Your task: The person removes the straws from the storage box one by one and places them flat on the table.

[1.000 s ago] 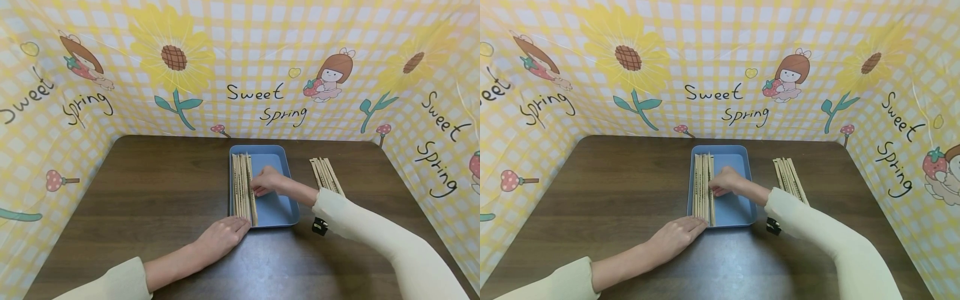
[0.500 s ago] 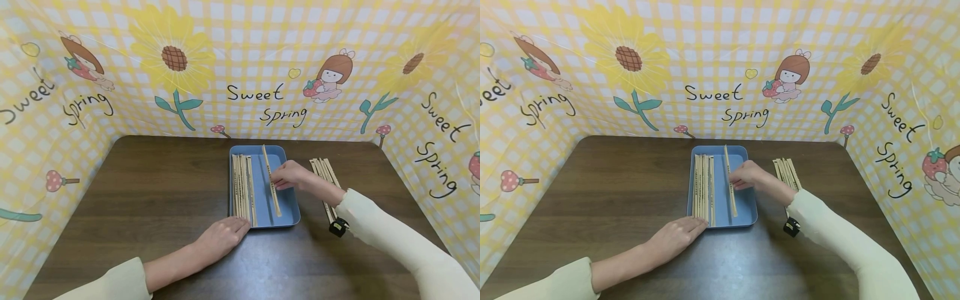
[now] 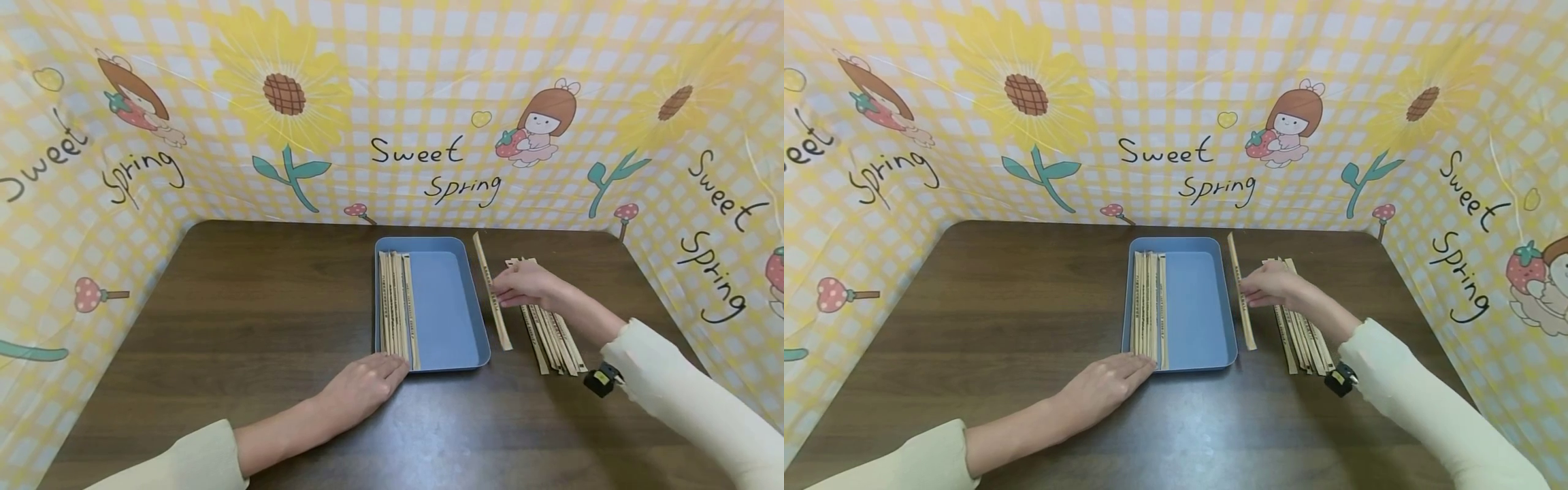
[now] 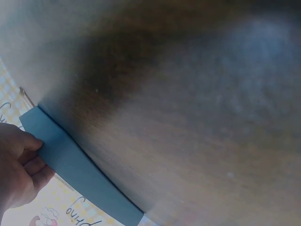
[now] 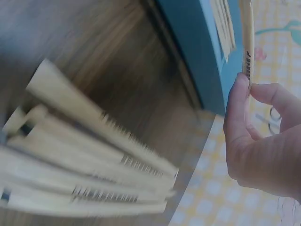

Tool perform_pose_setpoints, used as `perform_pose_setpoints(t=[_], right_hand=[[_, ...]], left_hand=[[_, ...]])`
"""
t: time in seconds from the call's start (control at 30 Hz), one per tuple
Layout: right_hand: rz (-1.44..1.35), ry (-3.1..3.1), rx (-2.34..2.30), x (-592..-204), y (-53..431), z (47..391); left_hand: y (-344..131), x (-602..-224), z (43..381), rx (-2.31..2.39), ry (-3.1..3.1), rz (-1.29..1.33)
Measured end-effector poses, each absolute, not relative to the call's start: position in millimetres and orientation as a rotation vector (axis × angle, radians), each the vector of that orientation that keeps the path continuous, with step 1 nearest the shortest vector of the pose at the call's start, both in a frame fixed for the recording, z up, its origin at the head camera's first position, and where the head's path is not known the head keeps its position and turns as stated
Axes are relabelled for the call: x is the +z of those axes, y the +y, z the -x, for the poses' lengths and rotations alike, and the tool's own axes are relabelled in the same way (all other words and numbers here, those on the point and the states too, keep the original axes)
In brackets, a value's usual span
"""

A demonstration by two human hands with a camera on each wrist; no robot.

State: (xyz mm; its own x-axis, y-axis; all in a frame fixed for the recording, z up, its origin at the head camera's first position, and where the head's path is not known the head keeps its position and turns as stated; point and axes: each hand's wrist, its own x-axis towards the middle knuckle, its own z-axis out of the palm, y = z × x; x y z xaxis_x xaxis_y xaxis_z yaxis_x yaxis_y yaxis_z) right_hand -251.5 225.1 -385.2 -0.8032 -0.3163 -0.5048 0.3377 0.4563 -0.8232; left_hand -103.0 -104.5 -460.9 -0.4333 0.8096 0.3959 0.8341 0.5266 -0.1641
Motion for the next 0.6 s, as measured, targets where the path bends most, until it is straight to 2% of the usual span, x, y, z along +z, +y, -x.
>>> perform_pose_setpoints(t=[0.27,0.6], right_hand=[[-0.023,2.137,-1.33,-383,265,246],[-0.084,2.183,-1.271,-388,287,241]], left_hand=[[-105,-461,104,-0.081,-2.337,1.347],[-105,-462,103,-0.097,-2.337,1.35]])
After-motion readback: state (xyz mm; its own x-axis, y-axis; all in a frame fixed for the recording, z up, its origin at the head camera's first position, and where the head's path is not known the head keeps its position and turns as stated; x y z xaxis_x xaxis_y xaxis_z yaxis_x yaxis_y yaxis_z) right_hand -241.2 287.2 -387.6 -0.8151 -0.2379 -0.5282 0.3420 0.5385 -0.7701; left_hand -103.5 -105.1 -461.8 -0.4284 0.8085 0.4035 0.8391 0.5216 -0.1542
